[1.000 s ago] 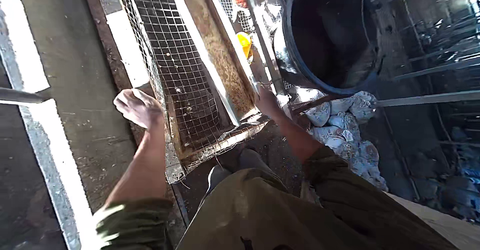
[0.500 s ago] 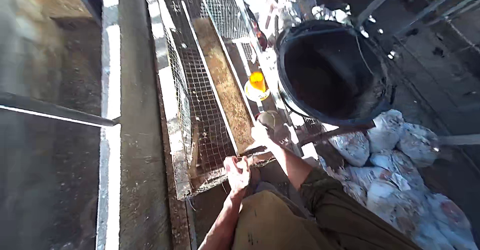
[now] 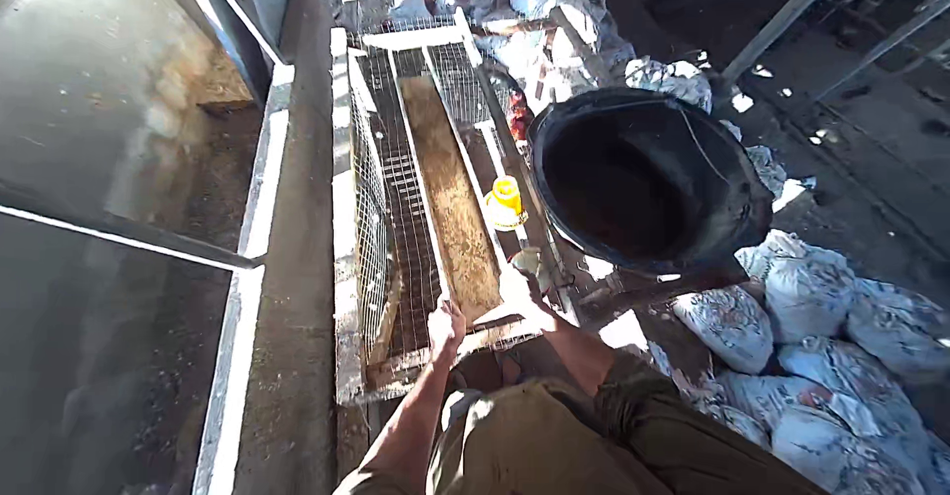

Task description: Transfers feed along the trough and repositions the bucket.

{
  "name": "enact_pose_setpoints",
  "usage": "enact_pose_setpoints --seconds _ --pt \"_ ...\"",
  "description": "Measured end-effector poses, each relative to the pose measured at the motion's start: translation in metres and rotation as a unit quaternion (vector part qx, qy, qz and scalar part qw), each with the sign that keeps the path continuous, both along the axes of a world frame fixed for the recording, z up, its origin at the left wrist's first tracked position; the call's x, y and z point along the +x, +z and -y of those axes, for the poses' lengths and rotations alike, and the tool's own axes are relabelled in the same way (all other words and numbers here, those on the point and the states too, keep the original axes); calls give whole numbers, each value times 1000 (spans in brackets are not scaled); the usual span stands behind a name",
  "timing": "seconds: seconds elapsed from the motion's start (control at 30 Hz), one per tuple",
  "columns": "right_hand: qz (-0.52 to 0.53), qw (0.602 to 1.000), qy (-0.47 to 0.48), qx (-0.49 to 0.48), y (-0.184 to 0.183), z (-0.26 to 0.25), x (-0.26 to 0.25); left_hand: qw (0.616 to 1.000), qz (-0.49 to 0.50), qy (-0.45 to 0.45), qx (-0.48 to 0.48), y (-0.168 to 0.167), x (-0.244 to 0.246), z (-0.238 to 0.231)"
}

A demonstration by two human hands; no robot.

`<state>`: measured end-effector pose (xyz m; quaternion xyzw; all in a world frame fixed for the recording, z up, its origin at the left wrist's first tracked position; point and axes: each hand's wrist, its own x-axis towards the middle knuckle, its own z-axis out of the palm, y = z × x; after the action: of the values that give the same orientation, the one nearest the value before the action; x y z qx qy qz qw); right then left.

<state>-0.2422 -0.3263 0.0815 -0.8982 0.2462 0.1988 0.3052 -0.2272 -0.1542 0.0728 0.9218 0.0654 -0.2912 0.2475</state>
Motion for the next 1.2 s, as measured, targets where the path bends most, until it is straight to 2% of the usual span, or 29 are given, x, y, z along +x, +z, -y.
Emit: enact_pose_setpoints --seconds 0.1,0.27,0.4,0.53,0.83,0.97,1.03,1.1,1.17,1.2 --pt "-4 1000 -2 -10 1 5 -4 1000 4 -16 -11 10 3 6" --pt "-35 999 -9 -8 -14 6 -13 998 -17 -58 -12 -5 4 6" --pt "-59 997 32 -33 -22 0 -10 998 -26 -50 -14 -12 4 6" --pt "-25 999 18 -30 -25 8 -17 998 -14 -48 -26 -8 2 6" --pt "-68 997 26 -23 -21 -3 -11 997 -39 -57 -21 -23 8 7" --pt "-68 998 11 -4 -33 5 -10 997 18 -61 -37 -30 -2 8" --pt "-36 999 -12 32 -39 6 -20 987 130 -81 -47 -39 -21 5" --pt "-15 998 -26 59 -40 8 -24 958 241 -134 -80 -38 -41 9" --pt "3 995 -36 96 -41 11 -29 940 226 -224 -119 -33 -63 17" --pt "4 994 -36 100 -42 11 -30 942 171 -262 -123 -31 -70 21"
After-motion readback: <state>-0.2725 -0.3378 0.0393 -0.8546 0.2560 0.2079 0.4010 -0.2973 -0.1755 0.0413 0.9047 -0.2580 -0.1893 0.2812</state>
